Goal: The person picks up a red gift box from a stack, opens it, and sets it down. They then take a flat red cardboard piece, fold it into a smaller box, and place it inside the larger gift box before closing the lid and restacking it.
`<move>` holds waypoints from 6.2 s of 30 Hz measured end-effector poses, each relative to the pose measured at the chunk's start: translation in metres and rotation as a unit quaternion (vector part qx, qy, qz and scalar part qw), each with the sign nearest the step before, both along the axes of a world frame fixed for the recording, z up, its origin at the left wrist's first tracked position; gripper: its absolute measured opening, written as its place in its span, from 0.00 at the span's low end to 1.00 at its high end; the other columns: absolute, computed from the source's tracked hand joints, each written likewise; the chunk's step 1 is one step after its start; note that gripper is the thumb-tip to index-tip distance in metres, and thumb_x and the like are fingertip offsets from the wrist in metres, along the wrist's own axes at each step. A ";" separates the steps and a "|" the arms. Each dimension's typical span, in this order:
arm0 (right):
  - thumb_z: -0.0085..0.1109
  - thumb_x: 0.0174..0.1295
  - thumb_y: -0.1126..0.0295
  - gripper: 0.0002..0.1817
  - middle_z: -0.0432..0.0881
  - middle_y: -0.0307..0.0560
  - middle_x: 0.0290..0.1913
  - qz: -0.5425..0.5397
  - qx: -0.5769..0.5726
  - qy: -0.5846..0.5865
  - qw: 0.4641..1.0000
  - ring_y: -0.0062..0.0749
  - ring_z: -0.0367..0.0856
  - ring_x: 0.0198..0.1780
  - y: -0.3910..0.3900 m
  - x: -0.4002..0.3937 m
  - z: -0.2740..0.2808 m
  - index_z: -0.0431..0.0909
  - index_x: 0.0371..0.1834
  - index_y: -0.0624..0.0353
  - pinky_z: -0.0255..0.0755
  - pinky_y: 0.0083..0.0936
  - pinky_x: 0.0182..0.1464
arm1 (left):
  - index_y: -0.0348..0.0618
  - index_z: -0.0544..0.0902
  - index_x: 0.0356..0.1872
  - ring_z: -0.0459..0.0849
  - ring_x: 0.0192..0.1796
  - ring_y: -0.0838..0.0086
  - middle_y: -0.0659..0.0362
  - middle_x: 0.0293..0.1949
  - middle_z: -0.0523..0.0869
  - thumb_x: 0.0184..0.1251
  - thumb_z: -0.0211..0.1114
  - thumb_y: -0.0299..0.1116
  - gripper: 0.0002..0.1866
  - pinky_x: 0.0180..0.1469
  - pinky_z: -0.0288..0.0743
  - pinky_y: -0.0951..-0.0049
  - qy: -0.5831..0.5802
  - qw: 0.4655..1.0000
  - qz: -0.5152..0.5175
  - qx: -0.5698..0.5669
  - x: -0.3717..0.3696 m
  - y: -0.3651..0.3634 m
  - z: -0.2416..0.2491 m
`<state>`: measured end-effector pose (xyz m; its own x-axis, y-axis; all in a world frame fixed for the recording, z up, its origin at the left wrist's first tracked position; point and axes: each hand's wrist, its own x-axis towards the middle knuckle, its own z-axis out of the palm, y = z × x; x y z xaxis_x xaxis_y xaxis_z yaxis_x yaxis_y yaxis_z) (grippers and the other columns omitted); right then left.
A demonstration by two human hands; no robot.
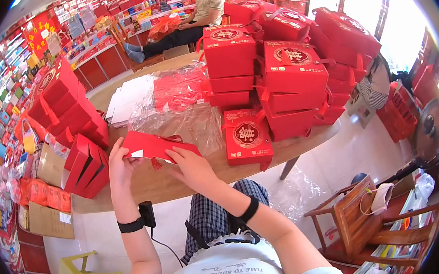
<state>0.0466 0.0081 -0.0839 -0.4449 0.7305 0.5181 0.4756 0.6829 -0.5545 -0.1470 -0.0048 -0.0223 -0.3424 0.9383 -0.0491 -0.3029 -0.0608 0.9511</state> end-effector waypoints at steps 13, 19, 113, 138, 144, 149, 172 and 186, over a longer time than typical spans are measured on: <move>0.56 0.56 0.77 0.21 0.79 0.47 0.36 0.038 -0.280 0.268 0.921 0.17 0.75 0.28 -0.025 0.088 0.018 0.69 0.55 0.62 0.70 0.18 0.31 | 0.33 0.67 0.56 0.76 0.50 0.74 0.55 0.48 0.78 0.60 0.62 0.28 0.24 0.53 0.70 0.71 0.003 0.998 -0.025 0.059 0.045 -0.059 -0.062; 0.56 0.55 0.77 0.26 0.79 0.51 0.42 -0.123 -0.188 0.133 0.965 0.24 0.70 0.25 -0.032 0.085 0.037 0.67 0.60 0.59 0.68 0.20 0.30 | 0.33 0.74 0.47 0.80 0.39 0.78 0.58 0.40 0.82 0.61 0.60 0.23 0.13 0.41 0.74 0.80 0.015 0.998 -0.037 0.043 0.067 -0.061 -0.071; 0.61 0.55 0.64 0.22 0.62 0.56 0.65 0.226 -0.254 -0.030 0.940 0.46 0.61 0.66 -0.013 0.104 0.055 0.74 0.52 0.63 0.58 0.34 0.63 | 0.32 0.72 0.54 0.79 0.47 0.73 0.53 0.45 0.81 0.50 0.69 0.29 0.28 0.51 0.71 0.74 -0.014 0.959 -0.246 -0.141 0.028 -0.081 -0.040; 0.57 0.58 0.75 0.14 0.79 0.39 0.43 0.108 -0.507 0.316 0.795 0.20 0.75 0.43 -0.022 0.113 -0.021 0.74 0.47 0.67 0.71 0.21 0.47 | 0.33 0.76 0.46 0.80 0.42 0.77 0.58 0.40 0.83 0.51 0.68 0.23 0.19 0.46 0.73 0.75 0.047 0.990 -0.130 -0.031 0.029 -0.093 -0.060; 0.55 0.59 0.74 0.15 0.77 0.41 0.46 0.196 -0.515 0.308 0.775 0.20 0.71 0.47 -0.022 0.118 -0.015 0.72 0.49 0.66 0.68 0.22 0.51 | 0.33 0.77 0.45 0.80 0.41 0.77 0.58 0.39 0.83 0.56 0.64 0.23 0.15 0.45 0.73 0.77 0.071 0.995 -0.070 -0.001 0.029 -0.092 -0.061; 0.55 0.60 0.74 0.19 0.76 0.42 0.49 0.202 -0.431 0.241 0.846 0.22 0.71 0.50 -0.019 0.126 -0.009 0.68 0.55 0.68 0.67 0.23 0.54 | 0.32 0.75 0.48 0.80 0.42 0.77 0.57 0.41 0.83 0.60 0.60 0.23 0.14 0.47 0.73 0.76 0.066 0.990 -0.119 -0.027 0.018 -0.087 -0.070; 0.47 0.65 0.63 0.23 0.68 0.43 0.55 0.090 -0.334 0.426 0.836 0.25 0.65 0.57 0.018 0.036 0.011 0.58 0.61 0.60 0.56 0.23 0.61 | 0.38 0.63 0.60 0.71 0.53 0.73 0.56 0.52 0.72 0.66 0.54 0.45 0.28 0.56 0.65 0.74 0.010 0.982 0.091 0.163 0.040 -0.032 -0.064; 0.47 0.57 0.76 0.20 0.71 0.41 0.51 0.032 -0.394 0.469 0.790 0.23 0.69 0.53 0.043 0.021 -0.008 0.65 0.55 0.59 0.61 0.20 0.57 | 0.41 0.69 0.49 0.72 0.53 0.72 0.55 0.53 0.73 0.56 0.52 0.18 0.18 0.55 0.66 0.73 -0.070 0.990 0.051 0.108 0.022 -0.014 -0.062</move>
